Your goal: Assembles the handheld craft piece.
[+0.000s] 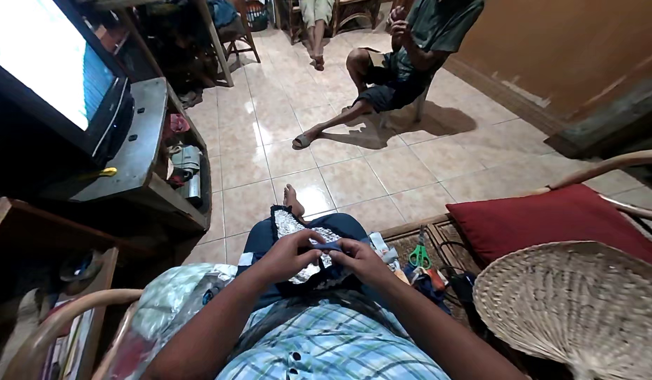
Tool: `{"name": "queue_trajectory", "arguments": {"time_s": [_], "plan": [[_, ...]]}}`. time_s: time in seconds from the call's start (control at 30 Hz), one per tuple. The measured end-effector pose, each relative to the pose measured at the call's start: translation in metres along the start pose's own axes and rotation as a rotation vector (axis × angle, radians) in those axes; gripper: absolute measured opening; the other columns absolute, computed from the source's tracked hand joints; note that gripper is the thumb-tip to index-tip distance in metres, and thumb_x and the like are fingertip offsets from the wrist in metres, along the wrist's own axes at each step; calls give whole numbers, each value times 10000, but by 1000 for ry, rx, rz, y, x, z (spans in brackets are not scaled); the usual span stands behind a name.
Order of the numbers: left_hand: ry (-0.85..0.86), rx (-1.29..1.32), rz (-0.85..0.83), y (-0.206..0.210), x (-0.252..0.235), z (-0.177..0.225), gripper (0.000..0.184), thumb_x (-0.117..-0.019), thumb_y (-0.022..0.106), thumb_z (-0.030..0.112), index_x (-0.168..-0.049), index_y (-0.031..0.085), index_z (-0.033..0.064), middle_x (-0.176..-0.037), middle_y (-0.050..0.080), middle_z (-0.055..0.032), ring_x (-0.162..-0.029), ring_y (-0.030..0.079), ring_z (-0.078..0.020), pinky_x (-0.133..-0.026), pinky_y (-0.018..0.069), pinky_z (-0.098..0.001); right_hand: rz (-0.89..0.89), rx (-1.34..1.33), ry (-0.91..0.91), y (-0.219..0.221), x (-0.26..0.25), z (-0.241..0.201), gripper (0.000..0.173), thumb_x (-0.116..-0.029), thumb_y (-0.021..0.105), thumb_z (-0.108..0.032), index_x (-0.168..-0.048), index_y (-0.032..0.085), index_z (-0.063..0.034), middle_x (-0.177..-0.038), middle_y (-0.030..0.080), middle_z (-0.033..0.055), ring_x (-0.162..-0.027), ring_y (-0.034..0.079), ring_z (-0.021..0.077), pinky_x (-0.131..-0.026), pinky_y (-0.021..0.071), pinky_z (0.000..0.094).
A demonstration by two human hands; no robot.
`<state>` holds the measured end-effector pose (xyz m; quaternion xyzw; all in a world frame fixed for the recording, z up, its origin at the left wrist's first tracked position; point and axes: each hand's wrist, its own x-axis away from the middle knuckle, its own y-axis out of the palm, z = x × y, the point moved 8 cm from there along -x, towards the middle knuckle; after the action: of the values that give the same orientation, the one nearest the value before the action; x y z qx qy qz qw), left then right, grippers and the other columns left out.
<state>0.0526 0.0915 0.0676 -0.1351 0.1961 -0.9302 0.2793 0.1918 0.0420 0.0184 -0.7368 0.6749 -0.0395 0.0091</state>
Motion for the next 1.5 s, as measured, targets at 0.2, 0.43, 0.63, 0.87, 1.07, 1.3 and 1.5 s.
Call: {"name": "queue_trajectory", "arguments": {"time_s": [0.2,0.43,0.63,0.87,1.07,1.3,1.5], "plan": [[137,67,86,12,-11,0,333,-1028,579,142,-1325,608,-5,-1036,722,-93,-910,696,-97,-884,573,-288,-75,229,-51,4,-1,-3,238,-910,733,-207,-1019,711,4,-911,648,8,-766,553,-17,-719,479,165],[533,-233,617,4,26,-15,330,-897,761,246,-1064,635,-9,-958,671,-135,-918,648,-174,-854,548,-316,83,138,10,-2,0,0,156,-962,656,-180,-919,699,-36,-818,639,-44,-732,579,-29,-707,499,174],[134,-93,253,41,19,-54,310,-1002,628,249,-1016,724,-46,-947,710,-158,-878,676,-174,-850,554,-324,173,189,-70,-3,5,-6,162,-949,659,-164,-965,726,-17,-918,684,12,-864,624,21,-802,521,205],[73,87,223,46,21,-64,283,-1003,615,218,-993,702,-51,-927,669,-119,-854,617,-91,-816,514,-244,193,253,-127,-4,7,-6,187,-935,682,-164,-954,733,15,-931,691,54,-858,613,28,-798,507,197],[50,82,195,44,6,-42,263,-969,647,178,-1050,711,-65,-1006,709,-148,-948,664,-129,-907,529,-290,139,190,-109,4,7,-7,166,-941,665,-150,-954,727,3,-930,686,30,-838,624,2,-779,527,182],[-15,305,173,55,2,-52,221,-1001,623,174,-1000,717,-26,-929,700,-35,-847,627,-6,-827,525,-216,184,8,-51,-2,9,4,95,-943,668,-118,-930,721,-40,-861,689,-38,-761,632,-8,-728,545,189],[32,285,373,47,11,-54,213,-955,690,170,-933,710,-41,-903,686,-59,-832,627,-28,-816,534,-219,-23,272,-99,1,8,-3,400,-895,766,-269,-1155,671,19,-1025,673,65,-877,621,52,-807,533,227]]}}
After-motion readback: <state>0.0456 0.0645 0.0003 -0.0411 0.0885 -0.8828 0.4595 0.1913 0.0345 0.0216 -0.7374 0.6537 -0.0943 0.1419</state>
